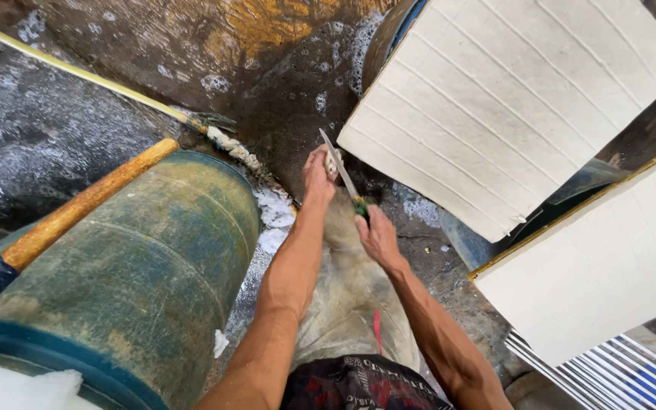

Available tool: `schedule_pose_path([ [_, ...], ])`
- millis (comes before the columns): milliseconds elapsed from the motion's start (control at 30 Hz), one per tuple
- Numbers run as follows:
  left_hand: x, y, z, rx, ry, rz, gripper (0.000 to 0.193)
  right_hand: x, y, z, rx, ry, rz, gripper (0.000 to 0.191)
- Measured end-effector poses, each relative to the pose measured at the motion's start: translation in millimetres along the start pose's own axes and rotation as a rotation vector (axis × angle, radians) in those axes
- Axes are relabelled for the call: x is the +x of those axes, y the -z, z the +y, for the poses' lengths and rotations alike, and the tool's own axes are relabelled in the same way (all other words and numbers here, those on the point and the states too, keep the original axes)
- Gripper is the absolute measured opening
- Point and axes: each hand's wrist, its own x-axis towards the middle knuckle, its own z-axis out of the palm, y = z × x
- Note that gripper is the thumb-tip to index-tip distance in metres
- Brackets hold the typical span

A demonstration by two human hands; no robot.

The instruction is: The person trims and cuts slabs of pressed tofu in square molds using a knife, slicing along the mold edges and cutting the curd into grid portions. They move the knife along each side, lift the slatted rack frame off a mold, and set trimmed slabs aside while working through several molds on the wet floor.

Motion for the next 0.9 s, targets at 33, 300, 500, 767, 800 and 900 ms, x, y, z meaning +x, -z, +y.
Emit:
schedule_pose_path([
  [33, -2.2, -3.3, -7.5, -0.041, -0.032, -0.02, 0.009, 2.3, 4.7, 5.2, -0.009, 0.076, 0.035, 0.027],
  [300, -4.1, -28.2, -25.4, -0.033, -0.211, 0.014, 0.008, 29.7, 26.0, 37.5, -0.143, 0.188, 0.063, 0.024],
  [500, -16.1, -27.9, -59.8, -0.008, -0.345, 0.005, 0.01, 8.4, 50.9, 79.9, -0.142, 0.216, 0.086, 0.027],
  [767, -48.2, -38.1, -116.1, 0.107, -0.374, 0.096, 0.014, -38.4, 97.7, 154.7, -0.226, 0.158, 0.092, 0.032],
  [800, -51.6, -38.4, -123.3, 0.194, -0.413, 0.097, 0.016, -45.6, 103.5, 163.2, -0.229, 0.147, 0.087, 0.032],
  [900, -65.1, -39.1, -154.0, 0.329, -0.433, 0.163, 0.024, -65.6, 119.8, 186.2, -0.225, 0.116, 0.081, 0.032],
])
